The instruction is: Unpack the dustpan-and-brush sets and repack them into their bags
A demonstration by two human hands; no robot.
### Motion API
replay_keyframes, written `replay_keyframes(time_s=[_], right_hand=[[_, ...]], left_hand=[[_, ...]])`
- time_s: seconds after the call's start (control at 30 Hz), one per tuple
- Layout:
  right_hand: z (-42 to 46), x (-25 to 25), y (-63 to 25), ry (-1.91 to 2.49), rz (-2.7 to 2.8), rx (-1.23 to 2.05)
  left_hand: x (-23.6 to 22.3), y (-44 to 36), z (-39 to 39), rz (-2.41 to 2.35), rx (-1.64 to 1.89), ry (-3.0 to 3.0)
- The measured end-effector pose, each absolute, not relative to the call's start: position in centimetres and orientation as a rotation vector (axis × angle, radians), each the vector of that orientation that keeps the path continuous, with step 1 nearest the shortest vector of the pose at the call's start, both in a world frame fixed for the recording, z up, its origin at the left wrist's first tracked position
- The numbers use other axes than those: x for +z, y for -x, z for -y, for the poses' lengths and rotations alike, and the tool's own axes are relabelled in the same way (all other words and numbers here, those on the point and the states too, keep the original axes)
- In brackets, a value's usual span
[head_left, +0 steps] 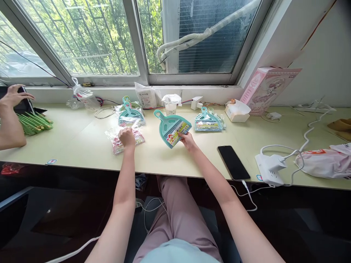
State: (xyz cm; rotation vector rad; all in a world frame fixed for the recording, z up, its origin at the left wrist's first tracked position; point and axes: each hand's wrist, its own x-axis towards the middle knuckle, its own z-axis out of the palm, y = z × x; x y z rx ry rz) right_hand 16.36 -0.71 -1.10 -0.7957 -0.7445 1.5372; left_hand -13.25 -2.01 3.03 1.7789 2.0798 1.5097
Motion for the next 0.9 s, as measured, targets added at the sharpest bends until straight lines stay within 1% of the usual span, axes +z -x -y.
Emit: replay_keyframes(time_s=[0.07,0.17,0.33,0.47,0.67,0.9], right_hand=[[0.9,-1.0,-16.3,0.759,0.786,1.572],[1.1,-0.7,-16.6,0.752,0.869,1.622],[1.2,-0.5,-17.3,0.857,1.002,1.701],[0.9,-0.5,-17.4,0.898,0.964,1.66],[0.9,-0.6,-16.8,0.913,0.785,1.522],[1.0,-0.5,-16.9,0.886,0.903,1.58]], left_hand=[[2.5,12.2,1.0,-2.107,1.511,-1.859],[1.9,9.8,0.2,-1.999,1.549,-1.969],[2.5,8.3,-0.4,-1.982,1.707,-1.826],[3.5,8.9,-0.4,-1.969,1.714,-1.802],[4.2,7.7,0.3,-1.728,1.625,-2.009],[4.7,4.7,-0.1,-1.494,1.642,-2.047]])
